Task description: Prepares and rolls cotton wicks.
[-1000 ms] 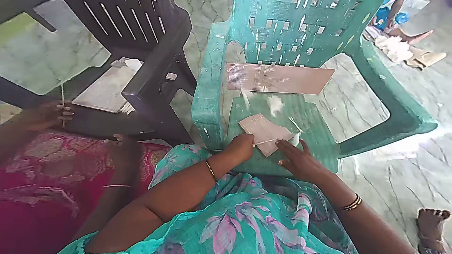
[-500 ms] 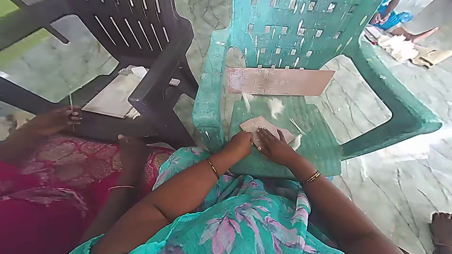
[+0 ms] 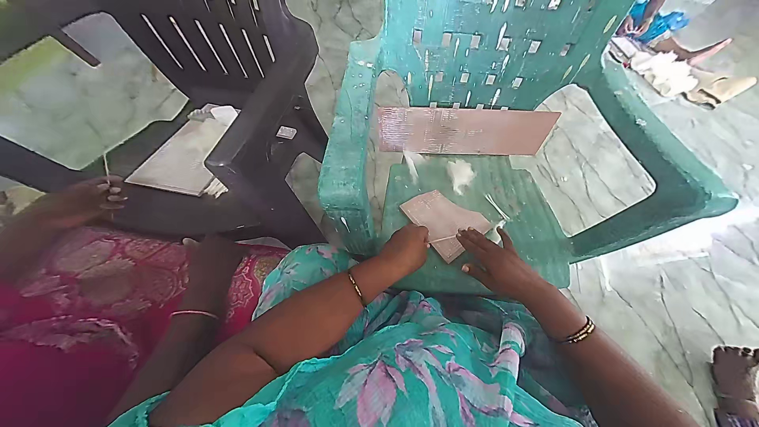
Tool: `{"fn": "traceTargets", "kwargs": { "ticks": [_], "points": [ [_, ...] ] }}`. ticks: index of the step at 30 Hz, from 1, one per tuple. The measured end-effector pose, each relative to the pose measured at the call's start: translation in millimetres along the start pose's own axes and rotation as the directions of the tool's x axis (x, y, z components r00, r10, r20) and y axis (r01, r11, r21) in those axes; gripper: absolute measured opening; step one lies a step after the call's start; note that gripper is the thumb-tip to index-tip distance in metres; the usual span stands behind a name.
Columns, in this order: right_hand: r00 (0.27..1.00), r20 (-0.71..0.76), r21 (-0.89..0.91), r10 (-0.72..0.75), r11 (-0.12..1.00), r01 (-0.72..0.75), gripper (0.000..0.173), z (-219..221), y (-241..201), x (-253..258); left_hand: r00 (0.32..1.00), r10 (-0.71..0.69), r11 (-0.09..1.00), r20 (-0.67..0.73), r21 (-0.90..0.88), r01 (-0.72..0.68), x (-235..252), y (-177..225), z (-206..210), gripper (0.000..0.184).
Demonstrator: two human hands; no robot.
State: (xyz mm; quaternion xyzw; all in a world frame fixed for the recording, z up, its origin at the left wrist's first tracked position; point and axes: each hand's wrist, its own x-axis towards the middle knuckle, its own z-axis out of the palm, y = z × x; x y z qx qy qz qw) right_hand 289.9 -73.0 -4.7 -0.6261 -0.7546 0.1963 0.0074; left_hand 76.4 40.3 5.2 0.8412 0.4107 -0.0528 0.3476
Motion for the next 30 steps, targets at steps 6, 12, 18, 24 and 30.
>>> {"fn": "traceTargets", "kwargs": {
  "ticks": [6,12,18,24,30],
  "points": [
    [0.997,-0.074,0.012,0.002,1.000,-0.001,0.058,7.4,-9.2,51.1,0.996,-0.014,1.000,-0.088,0.000,0.014,11.9,-10.0,-6.8,0.023],
    [1.000,0.009,-0.009,0.011,1.000,-0.011,0.066,17.3,-18.2,61.6,0.999,-0.009,1.000,-0.052,0.028,0.011,9.7,-9.7,-7.8,0.024],
    [0.990,0.137,-0.043,0.034,0.999,-0.028,0.072,18.6,-29.2,12.7,0.999,0.019,0.998,0.027,0.054,-0.020,0.7,-4.1,0.2,0.022],
    [0.906,-0.417,0.046,-0.073,0.994,0.101,0.042,44.0,-15.8,-22.1,0.997,0.036,0.999,0.064,0.024,-0.037,-7.8,1.2,4.2,0.023],
    [0.759,-0.651,0.020,0.015,1.000,-0.003,0.022,43.2,-11.9,-16.4,0.996,0.038,0.999,0.076,-0.006,-0.037,-14.2,5.1,3.8,0.025]
  ]
}}
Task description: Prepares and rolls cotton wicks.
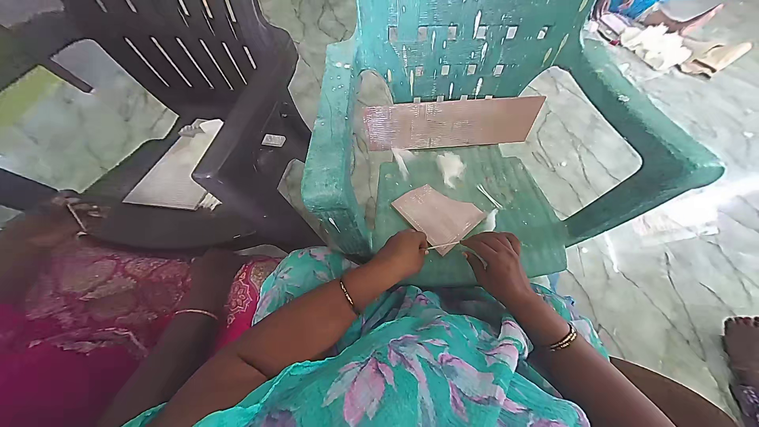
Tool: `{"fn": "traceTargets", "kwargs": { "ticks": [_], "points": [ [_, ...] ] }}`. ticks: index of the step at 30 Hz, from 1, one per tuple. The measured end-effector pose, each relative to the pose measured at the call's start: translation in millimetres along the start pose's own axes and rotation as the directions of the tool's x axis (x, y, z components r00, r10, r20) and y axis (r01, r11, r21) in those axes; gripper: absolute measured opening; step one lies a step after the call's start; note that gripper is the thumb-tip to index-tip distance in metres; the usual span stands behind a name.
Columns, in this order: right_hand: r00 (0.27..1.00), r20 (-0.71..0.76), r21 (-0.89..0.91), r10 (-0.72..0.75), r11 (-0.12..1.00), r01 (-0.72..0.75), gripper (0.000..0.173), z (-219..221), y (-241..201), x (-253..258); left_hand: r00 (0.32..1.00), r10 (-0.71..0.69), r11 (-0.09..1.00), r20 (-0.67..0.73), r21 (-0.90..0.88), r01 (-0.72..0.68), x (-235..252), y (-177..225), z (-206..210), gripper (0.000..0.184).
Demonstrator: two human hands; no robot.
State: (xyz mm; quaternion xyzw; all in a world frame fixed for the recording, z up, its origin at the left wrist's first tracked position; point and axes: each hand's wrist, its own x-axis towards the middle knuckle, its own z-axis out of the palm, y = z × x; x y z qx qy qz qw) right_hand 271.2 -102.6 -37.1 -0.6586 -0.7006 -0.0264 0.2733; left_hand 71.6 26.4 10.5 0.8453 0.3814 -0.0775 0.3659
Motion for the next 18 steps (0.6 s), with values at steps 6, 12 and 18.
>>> {"fn": "traceTargets", "kwargs": {
  "ticks": [6,12,18],
  "points": [
    [0.998,-0.007,-0.002,-0.062,0.998,0.062,0.018,8.3,-6.4,4.4,0.998,0.042,0.999,0.036,-0.028,-0.041,-9.1,9.1,1.6,0.026],
    [0.998,0.009,0.002,-0.064,0.998,0.064,0.014,5.3,-7.2,3.7,0.996,0.086,0.996,0.020,-0.038,-0.085,-11.0,11.6,2.5,0.025],
    [0.999,-0.027,-0.074,0.047,0.996,-0.049,0.014,-25.1,10.8,6.7,0.990,0.107,0.994,-0.090,0.001,-0.107,-10.4,11.0,-13.4,0.017]
  ]
}}
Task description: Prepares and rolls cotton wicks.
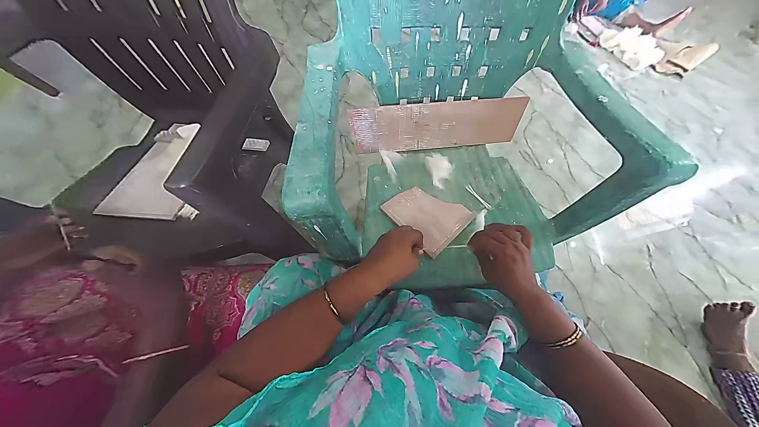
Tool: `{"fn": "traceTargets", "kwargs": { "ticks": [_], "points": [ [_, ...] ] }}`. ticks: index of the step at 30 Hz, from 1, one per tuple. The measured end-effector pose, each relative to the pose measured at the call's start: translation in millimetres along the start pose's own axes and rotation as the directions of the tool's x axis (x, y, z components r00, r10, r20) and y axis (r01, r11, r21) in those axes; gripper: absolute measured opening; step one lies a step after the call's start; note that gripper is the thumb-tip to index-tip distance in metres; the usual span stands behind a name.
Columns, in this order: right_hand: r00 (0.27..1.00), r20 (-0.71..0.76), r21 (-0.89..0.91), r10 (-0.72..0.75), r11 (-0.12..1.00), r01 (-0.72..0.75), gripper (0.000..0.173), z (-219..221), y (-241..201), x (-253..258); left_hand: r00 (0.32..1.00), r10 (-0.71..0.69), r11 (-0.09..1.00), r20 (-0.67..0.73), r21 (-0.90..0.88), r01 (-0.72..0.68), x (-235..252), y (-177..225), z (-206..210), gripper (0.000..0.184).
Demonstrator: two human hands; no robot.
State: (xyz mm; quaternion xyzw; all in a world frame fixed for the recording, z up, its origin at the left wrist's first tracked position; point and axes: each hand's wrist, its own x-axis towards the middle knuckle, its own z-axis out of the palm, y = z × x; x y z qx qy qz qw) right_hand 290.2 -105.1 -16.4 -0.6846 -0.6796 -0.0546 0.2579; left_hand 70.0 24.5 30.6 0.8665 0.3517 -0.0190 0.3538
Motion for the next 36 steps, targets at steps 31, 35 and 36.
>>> {"fn": "traceTargets", "kwargs": {
  "ticks": [31,35,36],
  "points": [
    [0.653,0.264,0.208,0.710,0.619,-0.757,0.028,-2.9,72.5,54.6,0.994,-0.081,0.995,0.078,-0.059,0.085,20.0,-14.1,1.8,0.023],
    [0.635,0.352,-0.069,0.688,0.695,-0.715,0.041,2.8,39.5,54.1,0.995,-0.083,0.993,0.063,-0.075,0.088,21.9,-14.5,4.8,0.024],
    [0.634,0.348,-0.112,0.690,0.703,-0.703,0.041,3.4,33.3,55.1,0.995,-0.082,0.993,0.059,-0.082,0.086,22.0,-14.3,5.5,0.024]
  ]
}}
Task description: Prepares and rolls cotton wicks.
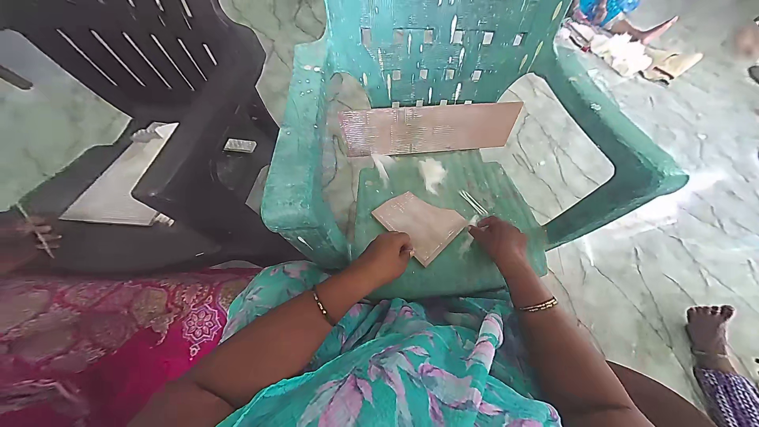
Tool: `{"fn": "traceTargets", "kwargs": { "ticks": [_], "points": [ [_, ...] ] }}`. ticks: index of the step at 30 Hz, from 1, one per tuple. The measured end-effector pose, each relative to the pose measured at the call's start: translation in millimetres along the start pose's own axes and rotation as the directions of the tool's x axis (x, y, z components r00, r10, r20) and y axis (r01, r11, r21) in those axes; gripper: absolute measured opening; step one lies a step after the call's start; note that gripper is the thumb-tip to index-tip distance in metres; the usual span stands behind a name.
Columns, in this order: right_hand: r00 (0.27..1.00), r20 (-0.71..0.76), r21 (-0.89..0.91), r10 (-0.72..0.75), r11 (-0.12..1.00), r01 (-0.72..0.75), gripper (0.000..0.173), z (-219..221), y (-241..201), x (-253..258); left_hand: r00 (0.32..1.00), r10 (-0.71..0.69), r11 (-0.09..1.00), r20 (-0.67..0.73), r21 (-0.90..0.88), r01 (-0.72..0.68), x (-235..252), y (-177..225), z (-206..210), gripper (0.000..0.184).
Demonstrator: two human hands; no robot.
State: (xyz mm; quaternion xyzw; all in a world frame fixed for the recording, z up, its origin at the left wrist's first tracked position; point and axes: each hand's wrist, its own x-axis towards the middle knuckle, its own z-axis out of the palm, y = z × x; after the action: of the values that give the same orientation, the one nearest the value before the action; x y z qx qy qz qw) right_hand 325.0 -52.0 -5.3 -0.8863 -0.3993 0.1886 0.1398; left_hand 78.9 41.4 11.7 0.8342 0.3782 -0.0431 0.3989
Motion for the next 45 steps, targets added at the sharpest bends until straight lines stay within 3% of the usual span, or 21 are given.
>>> {"fn": "traceTargets", "kwargs": {
  "ticks": [3,6,8,10,12,14,17,24,30,34,36,38,40,42,43,45],
  "points": [
    [1.000,0.012,0.049,-0.003,0.999,0.003,0.030,0.6,-1.8,1.4,1.000,-0.009,0.998,-0.012,-0.061,0.008,-0.2,0.6,0.7,0.025],
    [0.999,-0.039,0.332,-0.010,0.943,0.023,0.025,-0.9,2.7,2.1,0.999,-0.017,0.986,-0.051,-0.166,0.008,-0.8,-1.0,0.5,0.027],
    [1.000,-0.018,0.612,-0.009,0.791,0.018,0.017,-1.4,-2.7,-8.3,0.997,-0.010,0.959,-0.082,-0.282,-0.014,-1.8,-2.8,0.5,0.027],
    [0.997,0.069,0.853,-0.020,0.519,-0.048,0.005,-0.2,-11.1,-22.1,0.992,0.006,0.902,-0.122,-0.427,-0.058,-2.4,-5.0,2.3,0.029],
    [0.987,0.156,0.948,-0.050,0.288,-0.135,0.010,1.9,-19.6,-33.1,0.986,0.014,0.826,-0.169,-0.553,-0.106,-4.9,-4.8,4.5,0.029],
    [0.980,0.174,0.967,-0.095,0.205,-0.152,0.013,4.7,-26.5,-42.4,0.980,-0.009,0.742,-0.197,-0.659,-0.126,-7.2,-2.7,6.9,0.026],
    [0.969,0.160,0.973,-0.188,0.198,-0.122,0.014,10.4,-34.1,-53.4,0.987,0.000,0.624,-0.163,-0.771,-0.128,-6.9,-2.9,9.5,0.020],
    [0.944,0.055,0.969,-0.327,0.244,0.028,0.014,34.7,-43.0,-63.0,0.990,0.136,0.570,0.024,-0.820,-0.058,-13.0,1.6,11.2,0.013],
    [0.953,0.058,0.977,-0.296,0.214,0.007,0.015,37.3,-44.9,-65.2,0.990,0.137,0.583,0.024,-0.810,-0.061,-11.3,0.0,15.2,0.014],
    [0.982,0.108,0.994,-0.152,-0.019,-0.112,0.017,33.4,-46.8,-60.7,0.995,0.103,0.591,0.018,-0.806,-0.047,-10.1,-0.1,14.2,0.015],
    [0.991,0.119,0.990,-0.060,-0.072,-0.123,0.014,27.0,-42.2,-52.3,0.997,0.070,0.588,0.008,-0.808,-0.035,-10.9,1.2,13.5,0.014],
    [0.998,0.056,0.998,-0.002,0.033,-0.056,0.010,21.0,-33.1,-43.3,0.998,0.055,0.588,-0.006,-0.808,-0.038,-10.5,0.8,13.2,0.015],
    [0.997,-0.066,0.932,0.030,0.360,0.051,0.005,15.9,-21.3,-34.2,0.999,0.043,0.588,-0.016,-0.808,-0.038,-9.4,0.1,13.1,0.015],
    [0.989,-0.150,0.689,0.016,0.718,0.093,0.016,12.1,-6.3,-21.5,0.999,0.028,0.591,-0.024,-0.806,-0.036,-7.5,-0.3,14.0,0.014],
    [0.990,-0.140,0.529,-0.003,0.845,0.077,0.022,8.8,-0.5,-16.0,0.999,0.020,0.595,-0.026,-0.803,-0.033,-6.5,-0.3,14.3,0.014],
    [0.997,-0.068,0.235,-0.021,0.971,0.037,0.028,5.1,3.9,-9.6,1.000,-0.001,0.606,-0.028,-0.795,-0.022,-5.3,0.3,14.3,0.014]
  ]
}}
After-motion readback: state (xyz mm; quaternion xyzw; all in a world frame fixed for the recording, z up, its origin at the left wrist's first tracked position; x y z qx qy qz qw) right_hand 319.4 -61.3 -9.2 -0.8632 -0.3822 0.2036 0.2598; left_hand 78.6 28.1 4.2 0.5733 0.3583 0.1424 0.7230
